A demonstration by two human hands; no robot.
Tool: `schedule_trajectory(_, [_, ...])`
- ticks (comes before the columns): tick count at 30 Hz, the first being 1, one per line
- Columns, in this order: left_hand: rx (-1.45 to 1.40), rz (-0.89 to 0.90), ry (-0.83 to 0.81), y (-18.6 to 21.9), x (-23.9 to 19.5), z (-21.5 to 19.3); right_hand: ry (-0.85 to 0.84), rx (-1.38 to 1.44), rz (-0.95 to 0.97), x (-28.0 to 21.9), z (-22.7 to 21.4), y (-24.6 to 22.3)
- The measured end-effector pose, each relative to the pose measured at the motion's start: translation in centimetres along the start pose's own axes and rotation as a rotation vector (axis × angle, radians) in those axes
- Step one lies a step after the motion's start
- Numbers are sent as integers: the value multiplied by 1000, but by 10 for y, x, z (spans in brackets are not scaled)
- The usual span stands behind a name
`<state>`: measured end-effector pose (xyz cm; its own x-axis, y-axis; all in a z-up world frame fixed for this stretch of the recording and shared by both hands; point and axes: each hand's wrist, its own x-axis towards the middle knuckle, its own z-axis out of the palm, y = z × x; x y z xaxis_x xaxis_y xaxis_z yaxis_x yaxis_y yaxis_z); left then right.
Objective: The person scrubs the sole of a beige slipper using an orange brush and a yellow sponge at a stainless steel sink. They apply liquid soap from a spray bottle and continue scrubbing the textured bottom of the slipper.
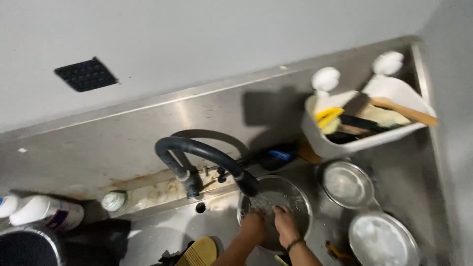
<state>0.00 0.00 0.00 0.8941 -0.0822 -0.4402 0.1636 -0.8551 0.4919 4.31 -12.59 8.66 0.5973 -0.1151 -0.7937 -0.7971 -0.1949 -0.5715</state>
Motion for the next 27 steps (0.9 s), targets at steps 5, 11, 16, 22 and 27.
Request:
schedule_trajectory(5, [-691, -254, 311, 1, 25, 2, -37, -300, -667, -57, 32, 12])
schedule_trajectory(11, [-324, -24, 573, -62, -77, -117, -50, -571, -857, -33, 17, 14])
schedule_trajectory(16, [-380, -189, 485, -75, -105, -200, -358, -964, -489, -69, 13, 21])
schedule_trajectory(22, [-443, -386, 105, -94, -180, -201, -403, -1251, -769, -37, 36, 205])
schedule_trajectory(27, [79, -671, -238, -130, -259, -118, -348, -1586, -316, -60, 55, 194])
